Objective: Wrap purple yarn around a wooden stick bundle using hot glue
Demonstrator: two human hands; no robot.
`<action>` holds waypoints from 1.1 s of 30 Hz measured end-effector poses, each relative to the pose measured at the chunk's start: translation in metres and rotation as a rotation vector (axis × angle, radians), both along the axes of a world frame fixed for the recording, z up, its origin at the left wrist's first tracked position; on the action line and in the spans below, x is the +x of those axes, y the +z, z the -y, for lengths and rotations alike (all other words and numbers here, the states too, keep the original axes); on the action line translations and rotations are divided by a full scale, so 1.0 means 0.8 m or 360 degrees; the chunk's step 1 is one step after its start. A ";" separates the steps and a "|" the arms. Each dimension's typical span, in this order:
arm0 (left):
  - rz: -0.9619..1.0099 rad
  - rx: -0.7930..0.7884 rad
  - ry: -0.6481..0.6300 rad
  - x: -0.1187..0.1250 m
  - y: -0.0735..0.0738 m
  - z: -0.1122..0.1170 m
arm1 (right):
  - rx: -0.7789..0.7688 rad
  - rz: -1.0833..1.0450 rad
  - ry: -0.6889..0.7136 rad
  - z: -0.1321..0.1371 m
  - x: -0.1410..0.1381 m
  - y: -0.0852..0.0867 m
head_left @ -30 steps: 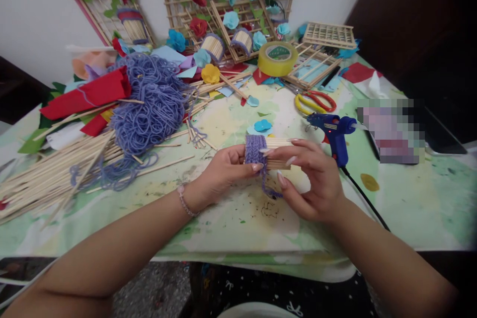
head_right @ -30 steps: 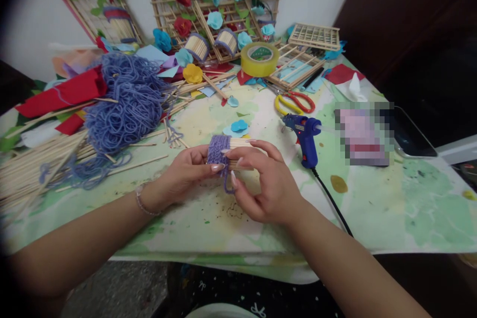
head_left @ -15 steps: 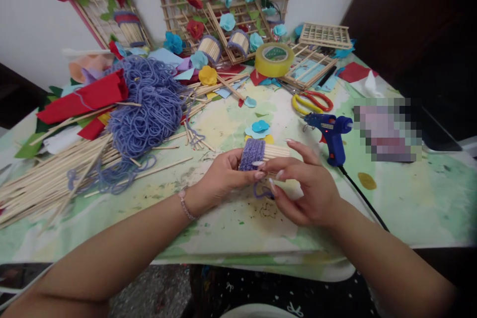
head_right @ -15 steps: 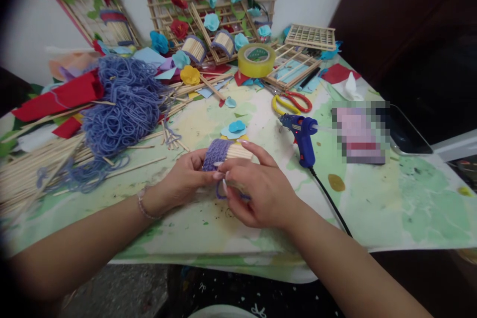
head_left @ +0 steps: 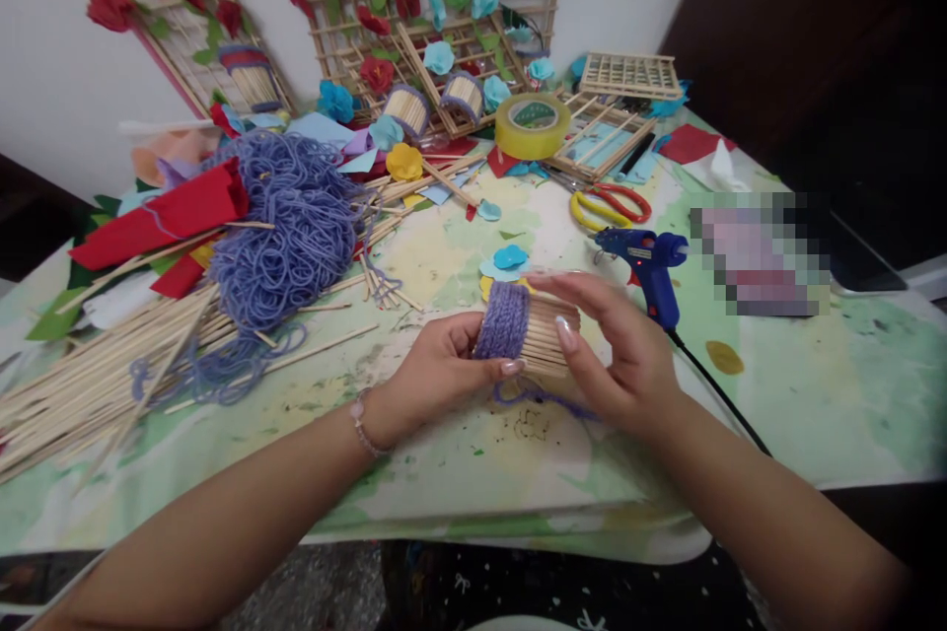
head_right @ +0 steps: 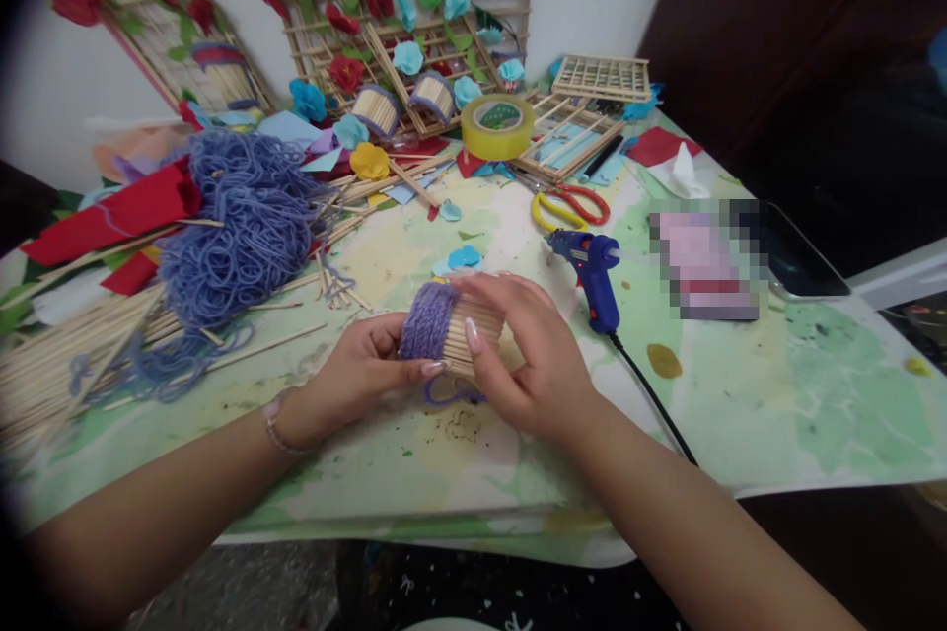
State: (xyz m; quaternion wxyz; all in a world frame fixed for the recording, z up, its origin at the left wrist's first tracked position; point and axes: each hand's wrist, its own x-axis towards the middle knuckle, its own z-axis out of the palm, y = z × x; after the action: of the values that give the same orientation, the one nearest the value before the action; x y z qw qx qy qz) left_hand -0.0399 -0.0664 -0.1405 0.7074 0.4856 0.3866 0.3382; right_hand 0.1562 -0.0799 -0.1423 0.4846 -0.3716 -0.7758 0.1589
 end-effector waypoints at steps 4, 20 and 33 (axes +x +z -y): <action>-0.0015 0.0037 0.0031 0.000 -0.001 -0.001 | 0.0183 0.0187 0.0011 0.002 0.001 0.002; -0.0288 0.0351 -0.0120 -0.010 -0.006 0.000 | -0.1355 -0.0843 0.0608 -0.009 0.009 0.001; -0.0652 0.0756 -0.0267 -0.010 -0.003 0.006 | -0.1452 -0.0576 0.0135 -0.010 -0.003 0.001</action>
State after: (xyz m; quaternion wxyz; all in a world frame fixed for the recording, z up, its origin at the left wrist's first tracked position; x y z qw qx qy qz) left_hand -0.0475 -0.0710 -0.1427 0.5071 0.7252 0.3899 0.2546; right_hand 0.1540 -0.0721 -0.1415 0.3925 -0.4805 -0.5450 0.5640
